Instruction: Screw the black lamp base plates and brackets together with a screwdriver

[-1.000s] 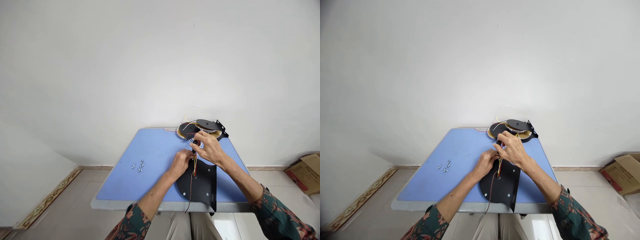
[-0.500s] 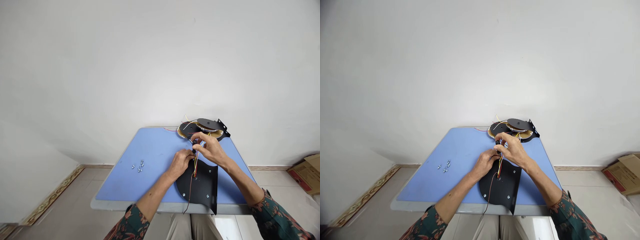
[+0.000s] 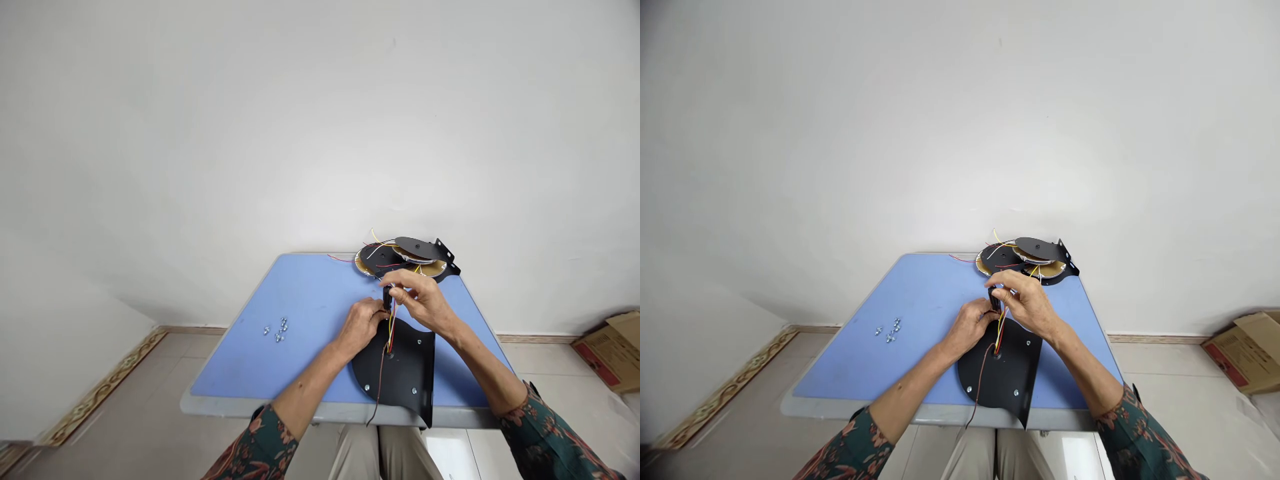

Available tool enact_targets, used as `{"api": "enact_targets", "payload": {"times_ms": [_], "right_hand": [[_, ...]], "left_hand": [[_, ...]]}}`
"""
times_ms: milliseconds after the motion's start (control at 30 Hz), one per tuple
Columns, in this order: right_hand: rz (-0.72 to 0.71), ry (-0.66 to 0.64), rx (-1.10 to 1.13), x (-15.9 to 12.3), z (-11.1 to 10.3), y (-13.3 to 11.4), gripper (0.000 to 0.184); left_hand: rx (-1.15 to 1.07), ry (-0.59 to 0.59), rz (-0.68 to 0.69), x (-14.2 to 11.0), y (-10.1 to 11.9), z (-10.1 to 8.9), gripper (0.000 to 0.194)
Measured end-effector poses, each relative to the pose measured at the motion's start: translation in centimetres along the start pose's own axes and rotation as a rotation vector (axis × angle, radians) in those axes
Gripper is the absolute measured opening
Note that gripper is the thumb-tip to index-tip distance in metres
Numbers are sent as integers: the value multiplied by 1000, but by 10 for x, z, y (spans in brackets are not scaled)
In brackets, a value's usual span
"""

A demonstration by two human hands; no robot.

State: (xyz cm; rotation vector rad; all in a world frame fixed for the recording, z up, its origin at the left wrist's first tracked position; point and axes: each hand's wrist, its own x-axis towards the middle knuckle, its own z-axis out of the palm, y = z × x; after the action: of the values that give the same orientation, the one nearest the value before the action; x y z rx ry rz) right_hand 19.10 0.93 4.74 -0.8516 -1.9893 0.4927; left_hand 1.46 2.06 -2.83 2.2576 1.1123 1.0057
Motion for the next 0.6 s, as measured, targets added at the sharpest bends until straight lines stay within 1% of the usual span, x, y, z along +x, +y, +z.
{"api": "enact_targets", "payload": {"times_ms": [67, 167, 267, 333, 433, 533, 600], "right_hand": [[-30, 15, -46, -1, -1, 1, 21], [35, 75, -80, -2, 1, 0, 19], [81, 30, 53, -2, 1, -3, 23], [47, -6, 90, -1, -2, -3, 25], [-1, 37, -10, -1, -5, -1, 24], [6, 119, -110, -2, -2, 0, 21], [28, 141, -140, -2, 1, -1, 20]], "left_hand": [[19, -7, 21, 0, -1, 1, 19], [27, -21, 41, 1, -2, 1, 20], [27, -32, 41, 1, -2, 0, 21], [27, -42, 34, 2, 0, 0, 21], [18, -51, 22, 2, 2, -2, 19], [-12, -31, -22, 2, 4, -3, 14], [-56, -21, -56, 1, 5, -3, 11]]}}
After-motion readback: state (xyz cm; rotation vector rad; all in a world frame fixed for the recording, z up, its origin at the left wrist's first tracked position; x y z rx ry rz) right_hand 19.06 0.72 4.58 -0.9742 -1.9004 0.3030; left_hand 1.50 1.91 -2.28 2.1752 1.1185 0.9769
